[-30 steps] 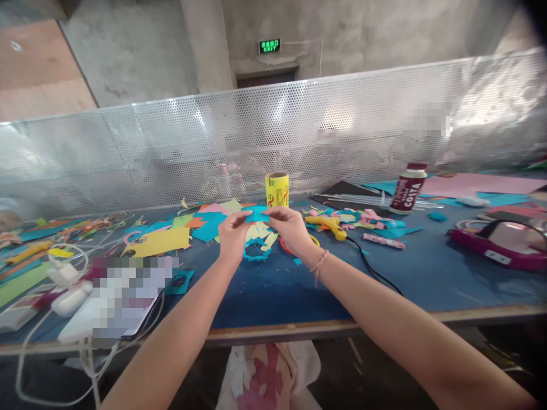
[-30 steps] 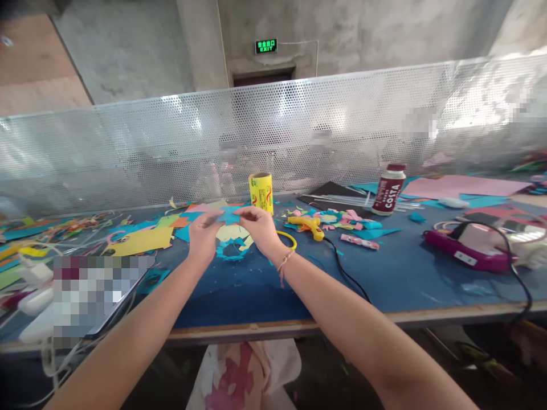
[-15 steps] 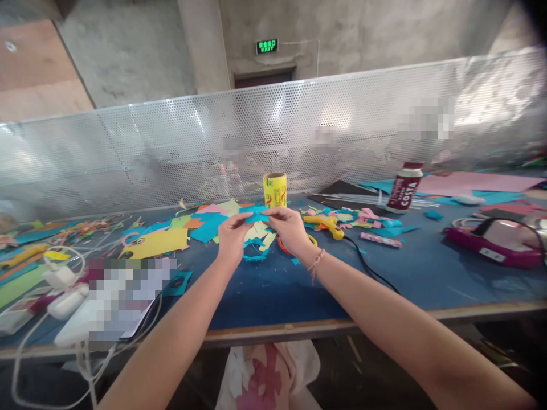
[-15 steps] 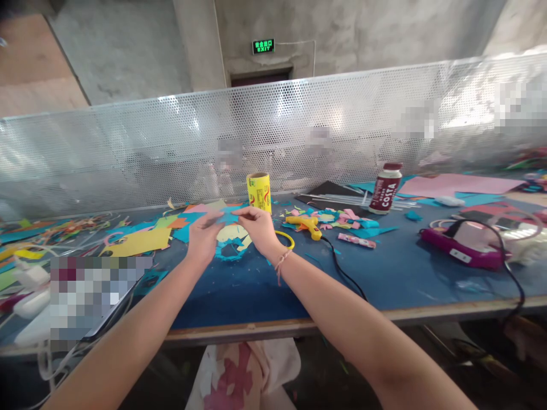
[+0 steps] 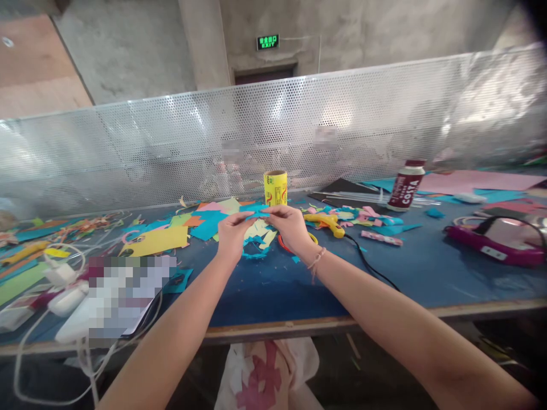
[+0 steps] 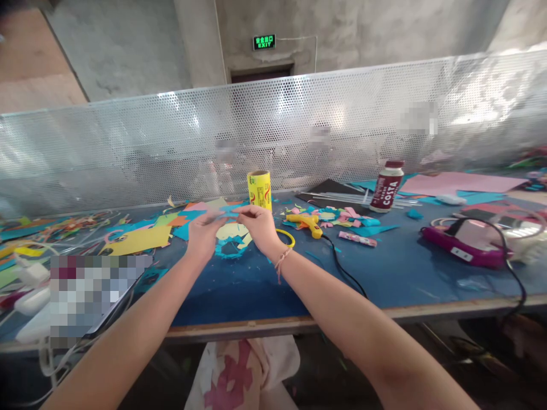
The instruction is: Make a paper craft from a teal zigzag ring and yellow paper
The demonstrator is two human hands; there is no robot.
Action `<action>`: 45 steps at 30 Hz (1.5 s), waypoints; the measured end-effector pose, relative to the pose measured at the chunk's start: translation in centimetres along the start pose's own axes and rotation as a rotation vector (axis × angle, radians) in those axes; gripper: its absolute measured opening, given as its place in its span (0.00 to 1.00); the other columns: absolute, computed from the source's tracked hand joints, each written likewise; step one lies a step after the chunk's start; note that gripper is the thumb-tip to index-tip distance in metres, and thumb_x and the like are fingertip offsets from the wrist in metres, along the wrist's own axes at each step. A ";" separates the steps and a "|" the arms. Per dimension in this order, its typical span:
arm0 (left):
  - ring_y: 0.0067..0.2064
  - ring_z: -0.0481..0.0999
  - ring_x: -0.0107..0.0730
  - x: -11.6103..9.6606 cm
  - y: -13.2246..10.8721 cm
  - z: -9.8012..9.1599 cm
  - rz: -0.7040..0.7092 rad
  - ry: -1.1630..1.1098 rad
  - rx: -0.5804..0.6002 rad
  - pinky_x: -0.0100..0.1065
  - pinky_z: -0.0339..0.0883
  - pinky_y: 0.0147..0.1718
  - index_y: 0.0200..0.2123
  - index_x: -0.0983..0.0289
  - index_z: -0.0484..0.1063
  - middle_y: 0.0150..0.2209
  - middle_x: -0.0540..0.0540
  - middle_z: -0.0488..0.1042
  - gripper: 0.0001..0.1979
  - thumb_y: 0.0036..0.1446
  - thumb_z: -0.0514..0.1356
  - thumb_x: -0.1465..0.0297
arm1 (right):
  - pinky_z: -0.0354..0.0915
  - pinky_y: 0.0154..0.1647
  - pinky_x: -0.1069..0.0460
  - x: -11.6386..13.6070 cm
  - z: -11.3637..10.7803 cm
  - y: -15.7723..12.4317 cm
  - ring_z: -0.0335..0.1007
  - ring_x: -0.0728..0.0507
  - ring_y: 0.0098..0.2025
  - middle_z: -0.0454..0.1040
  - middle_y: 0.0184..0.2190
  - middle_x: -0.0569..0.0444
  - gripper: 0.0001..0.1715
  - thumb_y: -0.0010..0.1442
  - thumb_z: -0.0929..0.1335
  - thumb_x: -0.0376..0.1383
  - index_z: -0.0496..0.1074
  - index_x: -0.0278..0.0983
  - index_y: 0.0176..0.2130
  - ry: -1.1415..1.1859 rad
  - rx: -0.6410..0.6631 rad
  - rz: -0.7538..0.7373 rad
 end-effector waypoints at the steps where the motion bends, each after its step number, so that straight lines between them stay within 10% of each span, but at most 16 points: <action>1: 0.32 0.75 0.32 -0.1 -0.1 0.0 0.006 -0.015 0.006 0.35 0.68 0.36 0.26 0.64 0.76 0.27 0.53 0.77 0.10 0.33 0.67 0.70 | 0.66 0.33 0.50 0.0 0.1 0.0 0.68 0.49 0.28 0.74 0.24 0.55 0.09 0.42 0.71 0.37 0.75 0.37 0.28 0.011 0.006 0.002; 16: 0.31 0.75 0.32 -0.2 -0.3 0.1 0.055 -0.020 -0.003 0.39 0.69 0.38 0.30 0.62 0.77 0.27 0.52 0.77 0.11 0.38 0.66 0.69 | 0.66 0.41 0.47 0.1 0.3 -0.4 0.70 0.47 0.35 0.76 0.30 0.55 0.10 0.45 0.70 0.34 0.76 0.41 0.33 0.000 0.015 -0.059; 26: 0.38 0.72 0.30 -1.8 -0.5 -0.3 0.346 0.191 -0.020 0.32 0.67 0.34 0.29 0.59 0.77 0.36 0.52 0.72 0.08 0.40 0.64 0.72 | 0.64 0.46 0.49 2.3 -0.2 -0.8 0.65 0.47 0.42 0.68 0.39 0.55 0.13 0.46 0.69 0.28 0.77 0.46 0.29 -0.258 -0.118 -0.405; 45: 0.34 0.73 0.30 -1.1 -0.8 0.2 0.203 0.214 0.026 0.34 0.67 0.36 0.32 0.62 0.75 0.31 0.52 0.74 0.08 0.44 0.61 0.69 | 0.63 0.42 0.47 3.6 0.7 -1.6 0.67 0.47 0.36 0.72 0.32 0.54 0.12 0.53 0.65 0.29 0.76 0.44 0.31 -0.573 -0.020 -0.696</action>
Point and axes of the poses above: each hand's wrist, its own y-axis towards the middle knuckle, its own z-axis out of the palm, x = y × z, the point moved 4 cm from there along y, towards the middle knuckle
